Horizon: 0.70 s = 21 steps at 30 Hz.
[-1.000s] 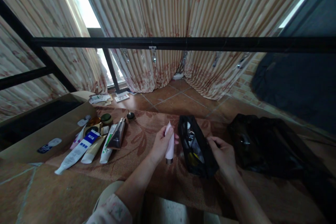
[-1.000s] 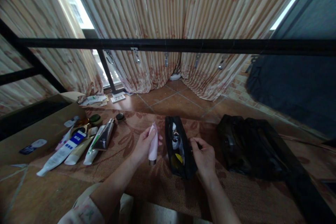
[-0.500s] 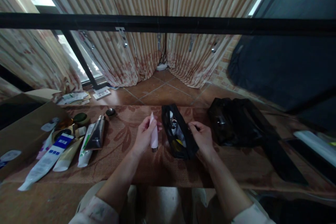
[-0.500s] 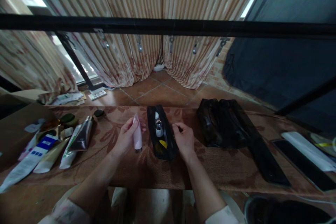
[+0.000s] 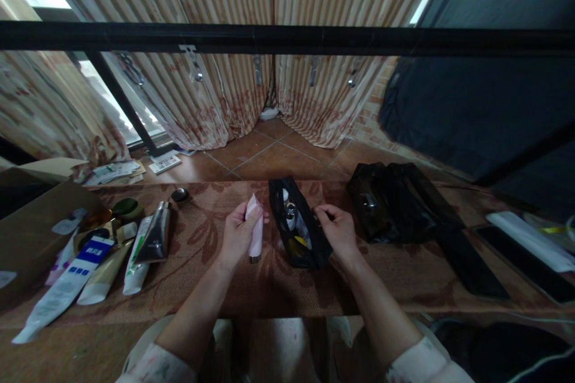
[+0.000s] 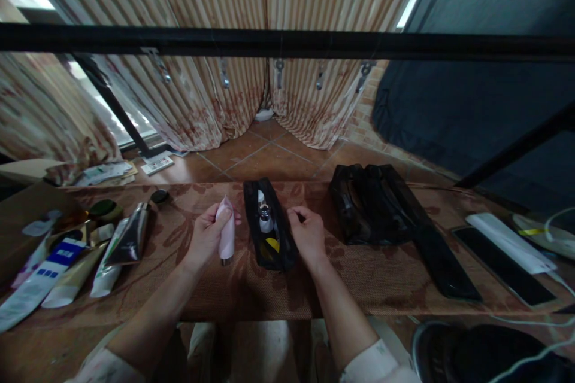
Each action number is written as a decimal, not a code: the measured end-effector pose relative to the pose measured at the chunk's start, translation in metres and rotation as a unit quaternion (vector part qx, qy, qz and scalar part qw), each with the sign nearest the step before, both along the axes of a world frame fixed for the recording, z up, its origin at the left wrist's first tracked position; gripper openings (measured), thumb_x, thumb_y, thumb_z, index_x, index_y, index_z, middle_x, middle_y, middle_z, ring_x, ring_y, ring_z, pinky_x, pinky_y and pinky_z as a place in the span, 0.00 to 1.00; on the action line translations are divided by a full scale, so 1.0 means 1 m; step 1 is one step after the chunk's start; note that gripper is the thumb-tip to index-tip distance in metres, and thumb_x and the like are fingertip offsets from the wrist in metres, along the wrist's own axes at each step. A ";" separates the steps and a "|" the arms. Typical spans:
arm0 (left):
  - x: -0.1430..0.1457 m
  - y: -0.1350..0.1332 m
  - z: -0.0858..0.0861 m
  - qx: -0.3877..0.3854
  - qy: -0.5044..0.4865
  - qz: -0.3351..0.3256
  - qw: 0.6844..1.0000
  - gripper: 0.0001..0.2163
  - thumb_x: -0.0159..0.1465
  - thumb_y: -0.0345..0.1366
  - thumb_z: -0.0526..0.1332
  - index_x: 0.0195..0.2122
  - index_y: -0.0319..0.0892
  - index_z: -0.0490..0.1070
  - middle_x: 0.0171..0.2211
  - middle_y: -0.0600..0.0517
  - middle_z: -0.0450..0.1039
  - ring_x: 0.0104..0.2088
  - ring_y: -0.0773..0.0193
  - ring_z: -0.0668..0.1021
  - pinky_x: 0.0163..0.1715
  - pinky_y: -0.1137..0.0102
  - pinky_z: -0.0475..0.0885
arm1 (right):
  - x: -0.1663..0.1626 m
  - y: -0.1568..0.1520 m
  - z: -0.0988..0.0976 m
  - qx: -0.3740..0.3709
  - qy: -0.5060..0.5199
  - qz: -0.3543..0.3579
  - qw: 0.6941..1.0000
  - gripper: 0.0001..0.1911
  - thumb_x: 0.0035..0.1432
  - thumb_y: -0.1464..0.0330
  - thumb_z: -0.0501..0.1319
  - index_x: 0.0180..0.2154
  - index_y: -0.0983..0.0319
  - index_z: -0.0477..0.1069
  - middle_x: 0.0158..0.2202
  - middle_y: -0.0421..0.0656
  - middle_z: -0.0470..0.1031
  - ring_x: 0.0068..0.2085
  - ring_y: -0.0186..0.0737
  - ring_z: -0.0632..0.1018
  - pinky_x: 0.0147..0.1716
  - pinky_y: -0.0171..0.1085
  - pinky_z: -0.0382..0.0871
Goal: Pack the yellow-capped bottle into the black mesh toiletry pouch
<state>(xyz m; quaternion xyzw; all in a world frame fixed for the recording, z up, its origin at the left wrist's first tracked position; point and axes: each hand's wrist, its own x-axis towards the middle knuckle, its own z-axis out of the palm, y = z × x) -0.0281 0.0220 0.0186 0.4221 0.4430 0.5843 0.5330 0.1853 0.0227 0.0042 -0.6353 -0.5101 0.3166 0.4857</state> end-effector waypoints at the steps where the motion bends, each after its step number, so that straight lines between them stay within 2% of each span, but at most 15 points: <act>1: 0.000 0.000 0.000 0.000 0.002 -0.002 1.000 0.15 0.52 0.45 0.68 0.34 0.40 0.72 0.27 0.53 0.75 0.26 0.67 0.76 0.30 0.74 0.71 | 0.000 0.000 0.000 -0.001 0.000 -0.001 1.000 0.16 0.51 0.57 0.58 0.29 0.62 0.76 0.26 0.41 0.77 0.28 0.38 0.75 0.29 0.34 0.64; 8: -0.001 0.001 0.000 0.019 0.002 0.005 1.000 0.16 0.51 0.45 0.69 0.35 0.40 0.72 0.30 0.52 0.75 0.30 0.65 0.76 0.32 0.73 0.70 | 0.001 0.000 0.000 -0.002 -0.014 -0.001 1.000 0.17 0.51 0.57 0.57 0.30 0.63 0.77 0.26 0.42 0.77 0.27 0.38 0.74 0.29 0.34 0.64; 14: -0.002 0.003 -0.004 0.055 0.087 0.008 0.995 0.14 0.51 0.41 0.69 0.34 0.39 0.71 0.29 0.54 0.72 0.30 0.68 0.72 0.31 0.75 0.67 | 0.001 0.000 0.002 0.008 -0.018 0.002 1.000 0.16 0.52 0.58 0.57 0.29 0.62 0.76 0.26 0.41 0.77 0.28 0.38 0.74 0.29 0.34 0.63; 17: -0.004 0.005 -0.007 0.040 0.103 0.002 0.994 0.14 0.49 0.39 0.69 0.33 0.39 0.71 0.27 0.55 0.71 0.27 0.69 0.70 0.28 0.75 0.66 | 0.000 -0.001 0.003 0.010 -0.018 0.001 1.000 0.15 0.52 0.59 0.57 0.28 0.62 0.76 0.26 0.41 0.77 0.28 0.39 0.75 0.30 0.35 0.64; 21: -0.006 0.008 -0.015 -0.025 0.114 0.011 0.993 0.15 0.45 0.39 0.69 0.31 0.38 0.70 0.24 0.55 0.70 0.24 0.69 0.69 0.25 0.75 0.65 | 0.000 0.000 0.002 0.003 -0.007 -0.004 1.000 0.15 0.51 0.58 0.58 0.29 0.62 0.76 0.26 0.41 0.77 0.28 0.39 0.74 0.29 0.35 0.64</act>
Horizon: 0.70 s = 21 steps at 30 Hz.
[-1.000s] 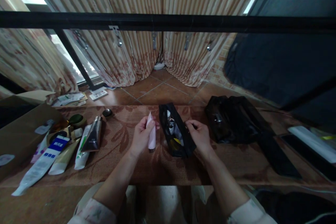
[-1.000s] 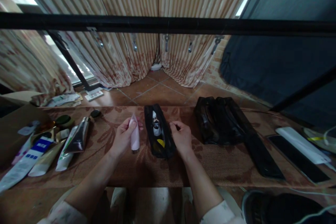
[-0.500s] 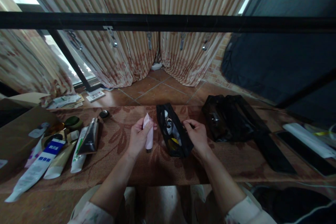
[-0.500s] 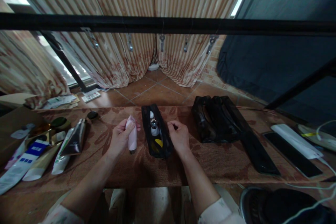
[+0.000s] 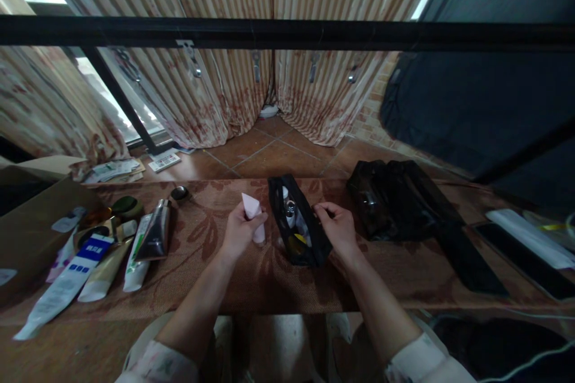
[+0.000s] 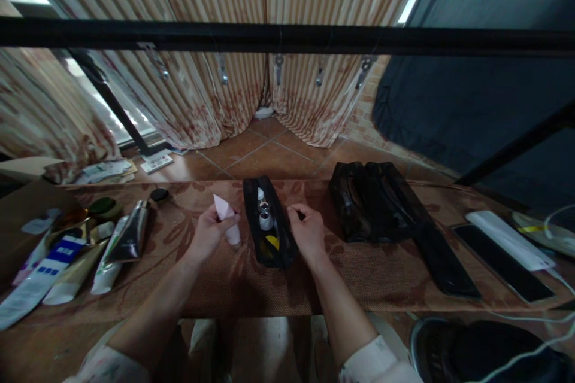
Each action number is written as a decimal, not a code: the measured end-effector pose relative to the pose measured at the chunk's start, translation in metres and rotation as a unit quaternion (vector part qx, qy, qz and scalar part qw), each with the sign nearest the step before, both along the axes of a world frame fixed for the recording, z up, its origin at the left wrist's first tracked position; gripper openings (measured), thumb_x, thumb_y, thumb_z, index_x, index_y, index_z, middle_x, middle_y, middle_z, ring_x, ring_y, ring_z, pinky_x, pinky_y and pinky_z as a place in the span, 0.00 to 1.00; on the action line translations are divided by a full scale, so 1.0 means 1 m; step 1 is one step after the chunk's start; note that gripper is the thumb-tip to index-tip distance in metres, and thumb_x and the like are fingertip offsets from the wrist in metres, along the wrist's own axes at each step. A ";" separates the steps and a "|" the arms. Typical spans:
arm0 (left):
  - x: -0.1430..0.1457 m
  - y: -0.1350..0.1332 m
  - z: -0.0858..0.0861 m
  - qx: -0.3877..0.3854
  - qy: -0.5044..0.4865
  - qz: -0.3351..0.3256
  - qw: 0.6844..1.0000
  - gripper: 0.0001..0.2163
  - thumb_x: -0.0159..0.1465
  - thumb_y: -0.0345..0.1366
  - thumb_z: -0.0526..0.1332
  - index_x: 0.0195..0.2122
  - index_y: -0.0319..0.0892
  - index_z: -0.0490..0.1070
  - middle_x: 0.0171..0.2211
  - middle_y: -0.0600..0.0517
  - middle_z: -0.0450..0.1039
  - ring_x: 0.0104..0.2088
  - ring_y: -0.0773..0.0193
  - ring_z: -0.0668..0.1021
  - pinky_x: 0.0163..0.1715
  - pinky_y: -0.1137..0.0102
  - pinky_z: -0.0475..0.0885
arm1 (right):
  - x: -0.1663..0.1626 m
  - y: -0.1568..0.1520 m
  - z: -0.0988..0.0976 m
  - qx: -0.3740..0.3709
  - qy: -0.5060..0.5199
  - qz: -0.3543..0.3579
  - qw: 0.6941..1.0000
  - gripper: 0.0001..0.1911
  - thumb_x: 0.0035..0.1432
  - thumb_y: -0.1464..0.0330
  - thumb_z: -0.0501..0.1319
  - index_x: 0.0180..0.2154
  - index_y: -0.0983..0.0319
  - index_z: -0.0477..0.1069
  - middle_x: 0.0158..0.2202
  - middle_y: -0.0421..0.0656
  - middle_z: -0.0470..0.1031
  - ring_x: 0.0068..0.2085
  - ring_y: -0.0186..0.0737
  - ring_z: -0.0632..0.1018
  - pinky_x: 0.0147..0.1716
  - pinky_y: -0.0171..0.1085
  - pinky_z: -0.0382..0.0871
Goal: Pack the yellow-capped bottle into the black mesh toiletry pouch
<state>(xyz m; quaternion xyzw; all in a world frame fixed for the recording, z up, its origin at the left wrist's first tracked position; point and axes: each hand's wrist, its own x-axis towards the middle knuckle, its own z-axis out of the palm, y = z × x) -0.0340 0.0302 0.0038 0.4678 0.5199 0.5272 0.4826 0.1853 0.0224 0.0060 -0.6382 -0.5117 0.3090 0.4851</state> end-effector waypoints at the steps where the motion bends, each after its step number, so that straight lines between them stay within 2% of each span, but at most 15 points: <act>1: 0.000 0.001 -0.002 -0.017 0.000 0.003 1.000 0.15 0.44 0.38 0.69 0.30 0.38 0.70 0.24 0.55 0.70 0.23 0.69 0.69 0.25 0.74 0.65 | 0.000 0.000 0.000 -0.001 -0.001 -0.001 1.000 0.15 0.51 0.58 0.58 0.29 0.62 0.76 0.25 0.41 0.77 0.27 0.39 0.74 0.29 0.35 0.64; 6: 0.001 0.002 -0.010 -0.072 0.017 -0.009 0.997 0.14 0.41 0.35 0.68 0.27 0.39 0.67 0.21 0.57 0.68 0.22 0.68 0.69 0.22 0.74 0.64 | -0.001 0.000 0.000 -0.002 0.003 0.000 1.000 0.15 0.51 0.58 0.58 0.29 0.62 0.77 0.26 0.41 0.77 0.28 0.39 0.74 0.30 0.35 0.64; 11: 0.002 0.001 -0.009 -0.103 0.029 -0.028 0.994 0.12 0.43 0.33 0.65 0.28 0.39 0.67 0.20 0.58 0.68 0.21 0.67 0.70 0.22 0.73 0.65 | -0.001 -0.002 0.003 -0.004 0.004 0.001 1.000 0.16 0.51 0.58 0.58 0.29 0.63 0.77 0.26 0.42 0.77 0.28 0.39 0.74 0.29 0.34 0.63; 21: -0.001 0.004 -0.015 -0.081 0.059 -0.010 0.995 0.11 0.44 0.26 0.64 0.30 0.38 0.68 0.23 0.56 0.71 0.23 0.67 0.72 0.23 0.74 0.66 | 0.000 -0.001 0.001 -0.024 -0.004 -0.007 1.000 0.17 0.51 0.56 0.59 0.29 0.63 0.77 0.25 0.41 0.76 0.26 0.37 0.73 0.28 0.34 0.62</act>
